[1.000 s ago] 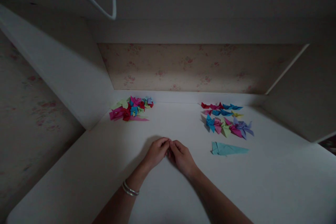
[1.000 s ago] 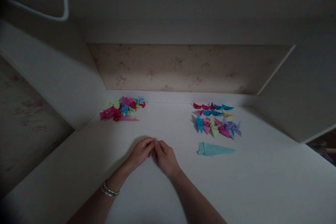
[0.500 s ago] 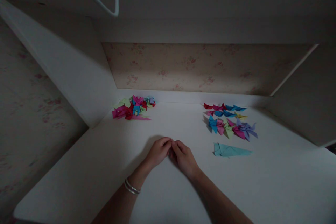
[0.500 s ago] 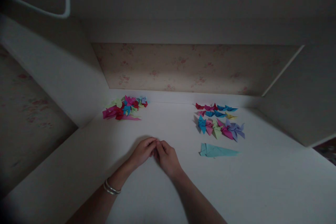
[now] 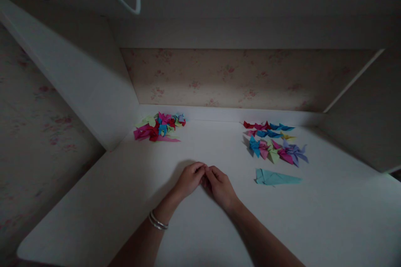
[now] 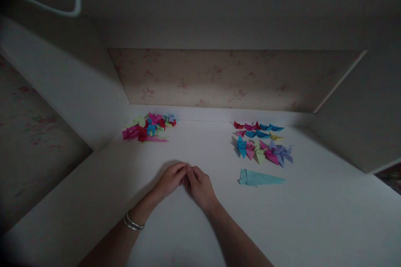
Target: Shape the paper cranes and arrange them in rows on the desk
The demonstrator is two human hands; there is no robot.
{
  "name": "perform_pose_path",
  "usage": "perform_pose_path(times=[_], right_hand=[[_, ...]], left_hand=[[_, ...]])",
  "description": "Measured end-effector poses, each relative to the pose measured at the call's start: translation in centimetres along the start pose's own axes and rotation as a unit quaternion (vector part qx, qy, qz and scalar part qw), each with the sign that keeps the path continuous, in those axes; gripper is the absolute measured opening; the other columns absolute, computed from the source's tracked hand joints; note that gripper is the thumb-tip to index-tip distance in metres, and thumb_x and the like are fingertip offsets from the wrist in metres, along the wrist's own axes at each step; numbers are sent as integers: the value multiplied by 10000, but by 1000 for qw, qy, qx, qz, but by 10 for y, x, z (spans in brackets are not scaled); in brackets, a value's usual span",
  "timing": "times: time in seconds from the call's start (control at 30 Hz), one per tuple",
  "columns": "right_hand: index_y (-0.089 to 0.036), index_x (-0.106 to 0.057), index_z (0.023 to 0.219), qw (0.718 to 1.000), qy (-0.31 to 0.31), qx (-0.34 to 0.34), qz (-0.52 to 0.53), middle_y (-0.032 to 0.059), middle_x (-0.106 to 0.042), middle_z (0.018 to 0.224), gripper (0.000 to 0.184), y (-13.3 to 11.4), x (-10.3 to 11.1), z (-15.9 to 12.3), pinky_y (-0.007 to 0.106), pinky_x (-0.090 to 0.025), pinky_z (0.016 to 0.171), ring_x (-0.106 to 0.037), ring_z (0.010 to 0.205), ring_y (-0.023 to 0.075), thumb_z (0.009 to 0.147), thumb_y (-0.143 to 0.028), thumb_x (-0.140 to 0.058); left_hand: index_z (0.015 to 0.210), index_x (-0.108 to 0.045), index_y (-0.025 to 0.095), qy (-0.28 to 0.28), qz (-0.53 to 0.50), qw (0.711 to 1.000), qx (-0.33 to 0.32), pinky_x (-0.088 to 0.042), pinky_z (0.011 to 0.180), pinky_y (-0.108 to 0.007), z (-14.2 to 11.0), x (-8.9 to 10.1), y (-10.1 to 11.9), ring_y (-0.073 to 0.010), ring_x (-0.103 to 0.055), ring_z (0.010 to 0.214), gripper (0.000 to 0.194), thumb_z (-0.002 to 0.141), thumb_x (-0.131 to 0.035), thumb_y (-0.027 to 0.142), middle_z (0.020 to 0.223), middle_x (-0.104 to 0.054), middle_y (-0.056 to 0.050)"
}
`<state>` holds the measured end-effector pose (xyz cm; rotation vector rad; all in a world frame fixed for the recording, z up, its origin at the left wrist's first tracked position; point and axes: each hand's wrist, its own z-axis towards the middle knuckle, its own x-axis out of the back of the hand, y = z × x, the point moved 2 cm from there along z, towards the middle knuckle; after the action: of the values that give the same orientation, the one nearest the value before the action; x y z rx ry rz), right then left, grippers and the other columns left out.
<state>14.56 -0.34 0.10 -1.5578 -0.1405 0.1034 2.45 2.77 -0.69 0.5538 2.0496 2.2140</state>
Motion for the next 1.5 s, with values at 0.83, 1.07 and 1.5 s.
perform_pose_path(times=[0.83,1.07,1.5], right_hand=[[-205,-546,733,999,5,9,-48,-12,-548,633,384,3,2,1,232,-373,529,-489,558,127,906,-516,-402],[-203,-547,749,999,1,13,-41,-23,-546,638,366,0,2,0,227,-375,546,-489,573,122,911,-501,-411],[-205,-552,726,998,9,4,-54,-2,-557,624,435,0,1,-1,231,-361,503,-483,560,134,876,-585,-401]], left_hand=[[721,-570,156,8,31,999,1,-329,479,-206,-2,0,7,-99,-435,512,279,860,-432,354,562,-468,42],[729,-571,160,11,29,1000,1,-323,479,-204,-2,0,5,-99,-430,512,287,869,-427,365,564,-463,41],[738,-585,154,20,21,1000,7,-329,469,-202,-2,1,4,-102,-426,504,283,850,-438,368,560,-467,39]])
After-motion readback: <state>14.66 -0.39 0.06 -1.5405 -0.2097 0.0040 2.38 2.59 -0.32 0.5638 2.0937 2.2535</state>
